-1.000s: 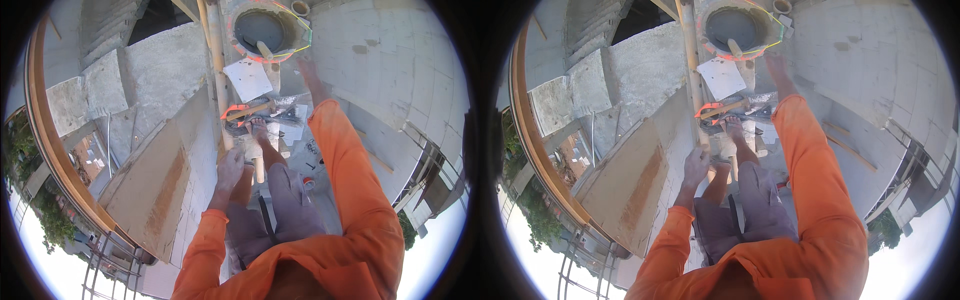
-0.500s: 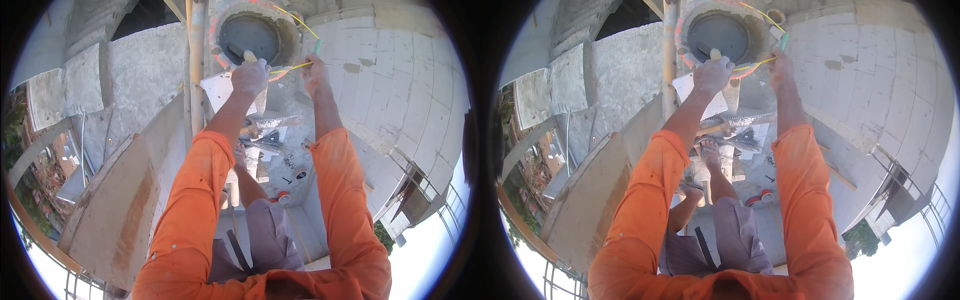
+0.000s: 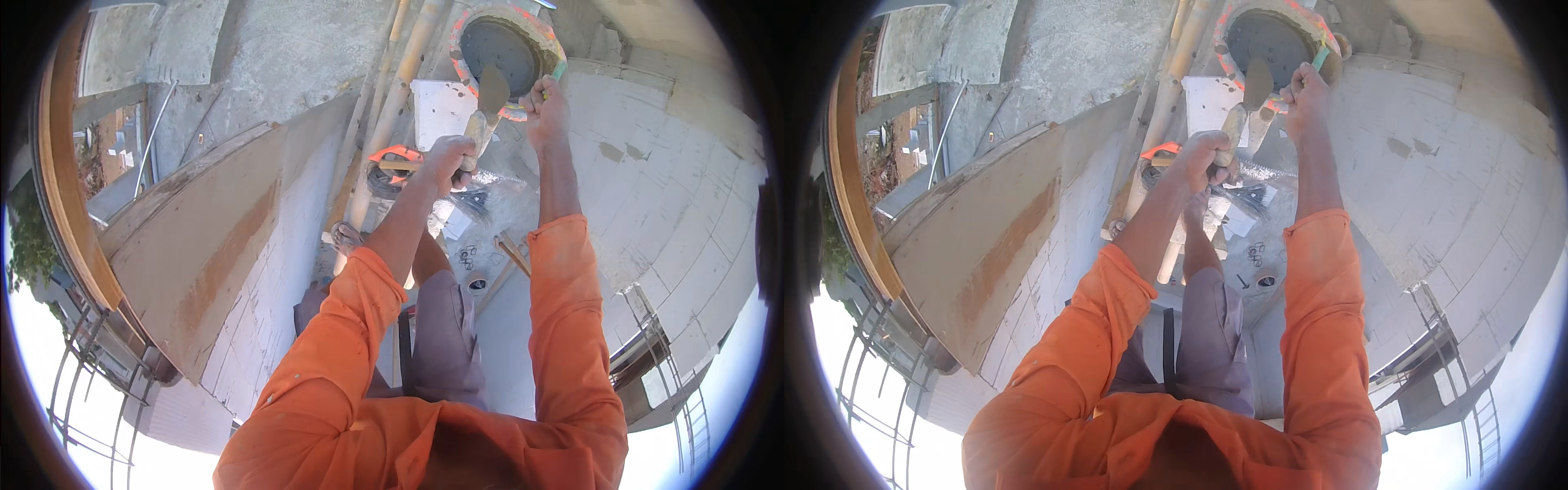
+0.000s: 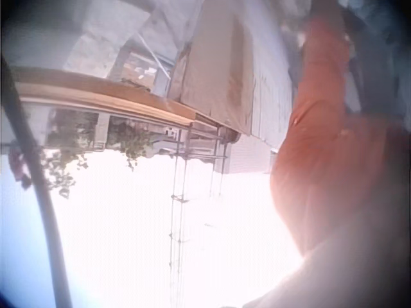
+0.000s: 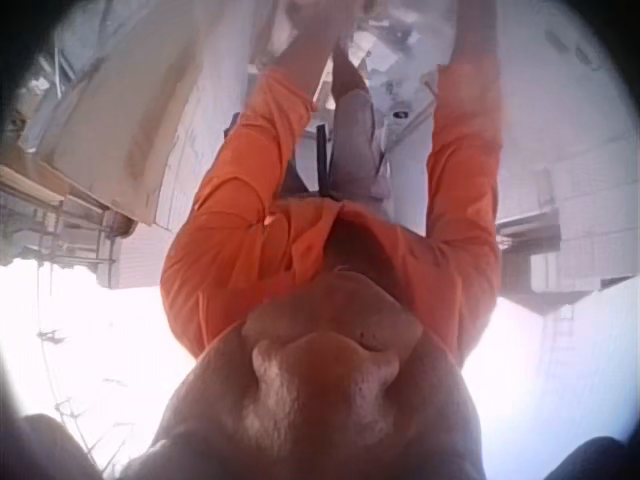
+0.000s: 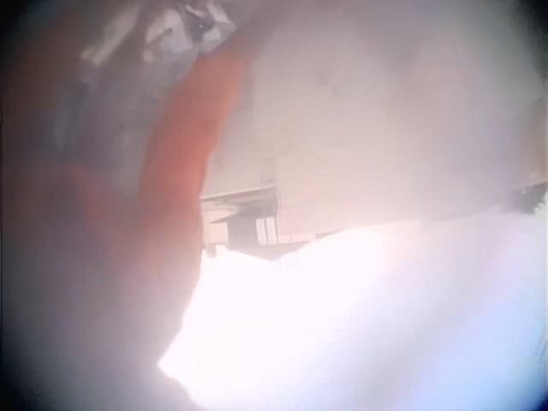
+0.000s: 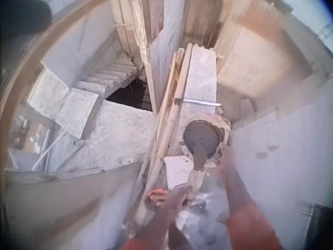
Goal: The person applies mortar to the top of a structure with a trowel and places a white block onto the mortar bed.
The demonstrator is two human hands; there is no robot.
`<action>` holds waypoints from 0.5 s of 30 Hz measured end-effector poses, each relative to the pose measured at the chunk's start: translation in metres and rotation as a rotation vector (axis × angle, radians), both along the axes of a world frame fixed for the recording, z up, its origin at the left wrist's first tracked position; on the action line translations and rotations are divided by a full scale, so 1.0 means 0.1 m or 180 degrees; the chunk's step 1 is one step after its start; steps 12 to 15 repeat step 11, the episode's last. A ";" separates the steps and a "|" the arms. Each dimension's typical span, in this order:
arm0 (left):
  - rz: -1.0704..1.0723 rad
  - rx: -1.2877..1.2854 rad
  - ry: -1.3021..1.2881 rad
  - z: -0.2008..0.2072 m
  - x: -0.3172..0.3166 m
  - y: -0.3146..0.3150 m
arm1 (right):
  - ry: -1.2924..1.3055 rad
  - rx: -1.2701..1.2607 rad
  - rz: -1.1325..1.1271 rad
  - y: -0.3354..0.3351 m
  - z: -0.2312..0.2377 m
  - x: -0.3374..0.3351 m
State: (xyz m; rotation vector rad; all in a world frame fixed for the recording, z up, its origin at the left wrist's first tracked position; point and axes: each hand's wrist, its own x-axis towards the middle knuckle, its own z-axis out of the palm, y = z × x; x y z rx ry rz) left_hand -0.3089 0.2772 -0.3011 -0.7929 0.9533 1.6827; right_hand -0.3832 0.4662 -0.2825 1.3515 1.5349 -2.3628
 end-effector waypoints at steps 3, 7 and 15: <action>-0.0203 0.0124 0.0183 0.28 0.44 -0.29 | 0.0094 0.0238 0.0225 -0.24 0.38 0.23; -0.0261 -0.0346 0.0493 0.68 1.18 -0.53 | 0.0270 0.0542 0.0748 -0.42 1.20 0.59; -0.0049 -0.0062 0.0315 0.91 1.72 -0.81 | 0.0004 0.0464 0.1835 -0.63 1.84 0.92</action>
